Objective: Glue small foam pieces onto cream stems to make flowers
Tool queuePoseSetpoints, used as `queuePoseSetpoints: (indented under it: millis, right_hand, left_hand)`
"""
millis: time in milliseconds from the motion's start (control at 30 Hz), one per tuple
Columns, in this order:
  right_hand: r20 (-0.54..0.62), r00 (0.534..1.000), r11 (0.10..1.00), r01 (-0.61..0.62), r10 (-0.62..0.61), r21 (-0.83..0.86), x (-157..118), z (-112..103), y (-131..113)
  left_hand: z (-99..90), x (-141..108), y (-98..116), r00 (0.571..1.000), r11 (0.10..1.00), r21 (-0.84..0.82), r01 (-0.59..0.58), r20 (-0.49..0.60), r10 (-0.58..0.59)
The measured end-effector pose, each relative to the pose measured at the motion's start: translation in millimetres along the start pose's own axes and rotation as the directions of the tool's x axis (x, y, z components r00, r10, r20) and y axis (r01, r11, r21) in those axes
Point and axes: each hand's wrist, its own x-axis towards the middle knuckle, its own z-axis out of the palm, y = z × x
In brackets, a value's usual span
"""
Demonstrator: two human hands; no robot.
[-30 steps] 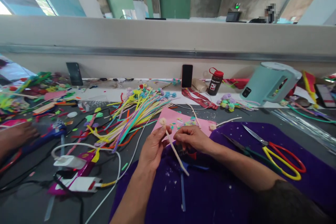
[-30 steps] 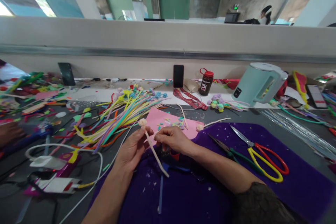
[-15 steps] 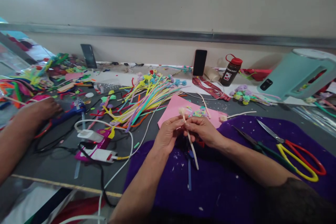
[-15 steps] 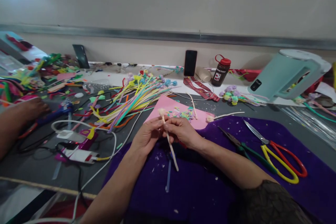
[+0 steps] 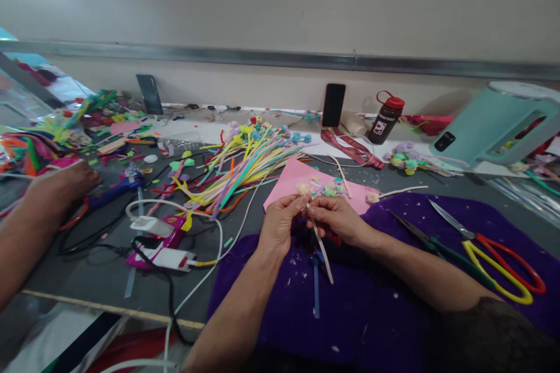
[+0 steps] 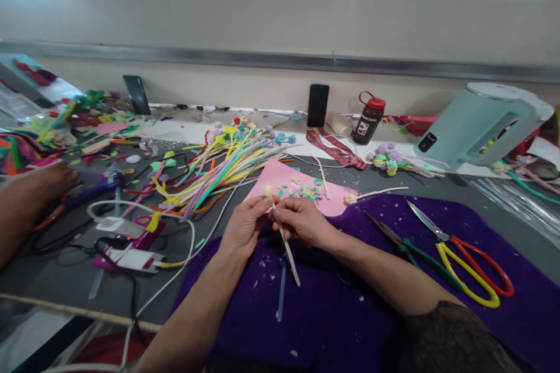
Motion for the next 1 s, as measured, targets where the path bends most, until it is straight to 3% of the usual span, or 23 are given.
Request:
queuePoseSetpoints:
  millis: [367,667,867,1000]
  right_hand:
    - [0.033,0.999,0.999,0.033,-0.032,-0.036,-1.0,-0.6,0.3]
    - [0.095,0.990,0.992,0.111,-0.105,-0.057,-1.2,-1.7,3.6]
    - [0.090,0.986,0.986,0.148,-0.141,-0.078,-3.4,-0.9,3.6]
    - [0.035,0.994,0.994,0.106,-0.106,-0.017,-3.6,-1.4,0.5]
  left_hand:
    - [2.9,-5.1,3.3,0.990,0.983,0.122,-0.134,-0.018,0.137]
    - [5.2,-7.4,4.4,0.964,0.959,0.105,-0.265,0.020,0.264]
    - [5.2,-9.1,3.8,0.968,0.963,0.104,-0.250,0.024,0.249]
    - [8.9,-12.1,5.9,0.982,0.970,0.154,-0.188,0.054,0.182]
